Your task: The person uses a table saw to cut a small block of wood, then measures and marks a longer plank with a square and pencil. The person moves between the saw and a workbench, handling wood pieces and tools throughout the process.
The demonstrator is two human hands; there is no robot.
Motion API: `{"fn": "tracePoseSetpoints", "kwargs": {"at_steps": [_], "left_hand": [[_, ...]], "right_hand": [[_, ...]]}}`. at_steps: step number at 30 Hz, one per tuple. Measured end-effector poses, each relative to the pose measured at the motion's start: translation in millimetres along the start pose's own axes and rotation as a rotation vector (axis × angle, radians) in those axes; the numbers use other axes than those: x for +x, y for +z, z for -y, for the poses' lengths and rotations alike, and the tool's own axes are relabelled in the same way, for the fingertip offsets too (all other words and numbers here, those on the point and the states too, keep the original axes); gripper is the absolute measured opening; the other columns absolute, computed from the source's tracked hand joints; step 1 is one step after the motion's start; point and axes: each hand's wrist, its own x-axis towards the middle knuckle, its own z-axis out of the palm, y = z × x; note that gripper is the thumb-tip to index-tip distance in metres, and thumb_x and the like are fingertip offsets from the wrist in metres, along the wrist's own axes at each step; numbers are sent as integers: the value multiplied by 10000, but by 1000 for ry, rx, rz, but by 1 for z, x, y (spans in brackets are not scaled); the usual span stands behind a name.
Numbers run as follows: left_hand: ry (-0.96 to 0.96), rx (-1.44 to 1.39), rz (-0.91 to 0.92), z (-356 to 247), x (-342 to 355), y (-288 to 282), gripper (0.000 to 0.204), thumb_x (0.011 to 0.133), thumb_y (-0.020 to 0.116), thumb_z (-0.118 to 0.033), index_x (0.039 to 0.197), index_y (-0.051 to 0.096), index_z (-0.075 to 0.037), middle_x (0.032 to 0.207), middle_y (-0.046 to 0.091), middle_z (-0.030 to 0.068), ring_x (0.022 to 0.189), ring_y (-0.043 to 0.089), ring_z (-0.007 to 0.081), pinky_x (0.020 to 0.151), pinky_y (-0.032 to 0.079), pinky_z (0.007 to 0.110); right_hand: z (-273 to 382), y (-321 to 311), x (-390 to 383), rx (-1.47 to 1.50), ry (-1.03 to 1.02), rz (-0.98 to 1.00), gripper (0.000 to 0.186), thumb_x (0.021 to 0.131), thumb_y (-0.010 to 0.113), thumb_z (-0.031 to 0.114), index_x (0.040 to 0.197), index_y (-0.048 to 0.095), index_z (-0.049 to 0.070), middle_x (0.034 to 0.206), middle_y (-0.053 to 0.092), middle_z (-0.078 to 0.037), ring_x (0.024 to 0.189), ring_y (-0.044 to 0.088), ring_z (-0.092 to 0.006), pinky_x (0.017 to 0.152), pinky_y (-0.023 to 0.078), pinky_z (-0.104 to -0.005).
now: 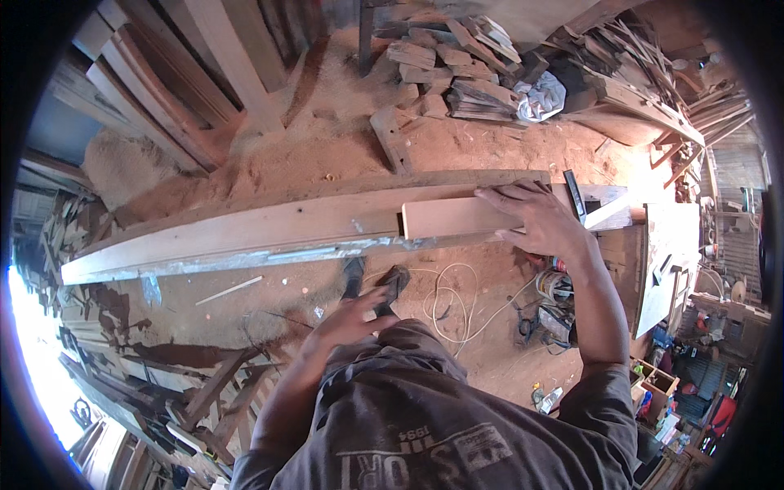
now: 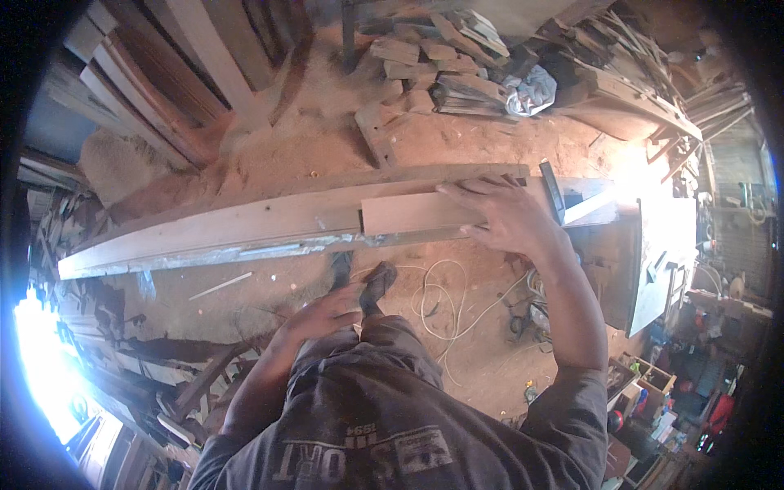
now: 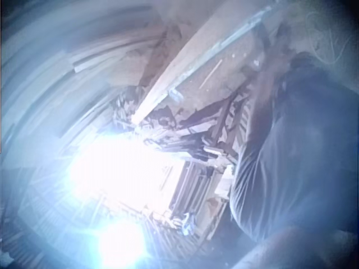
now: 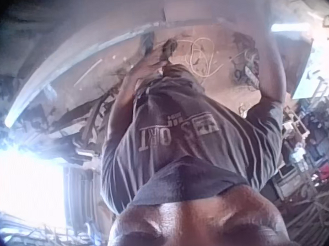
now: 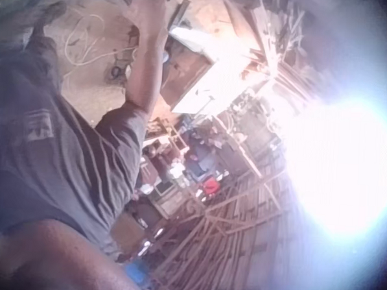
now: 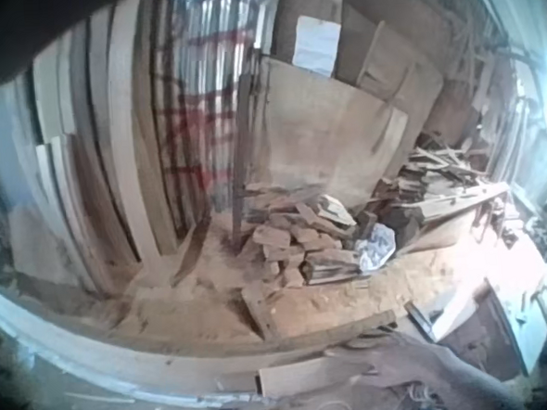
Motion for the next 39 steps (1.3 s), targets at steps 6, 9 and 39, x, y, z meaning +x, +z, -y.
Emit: {"fn": "tracePoseSetpoints", "kwargs": {"at_steps": [6,9,39], "left_hand": [[-286,-426,-393,244,-102,20,773,979,758,-490,1522,527,8,1414,663,232,1271,650,324,1092,477,395],[-727,-598,-690,292,-174,58,629,986,758,-456,1439,609,-45,1290,707,147,1076,681,264,910,528,386],[-135,-327,-45,31,-29,-15,490,1045,741,-349,1394,654,-16,1312,738,112,1224,672,182,1063,518,333]], "right_hand": [[-1,-9,-7,85,49,-83,991,832,879,388,1677,379,256,1569,557,-180,1432,534,-386,1237,406,-506],[-8,-21,-23,172,152,-224,1050,756,934,318,1659,415,187,1572,554,-190,1440,533,-383,1234,410,-482],[40,24,12,124,36,-290,773,874,840,433,1497,556,74,1453,626,-200,1347,578,-404,1168,436,-524]]}}
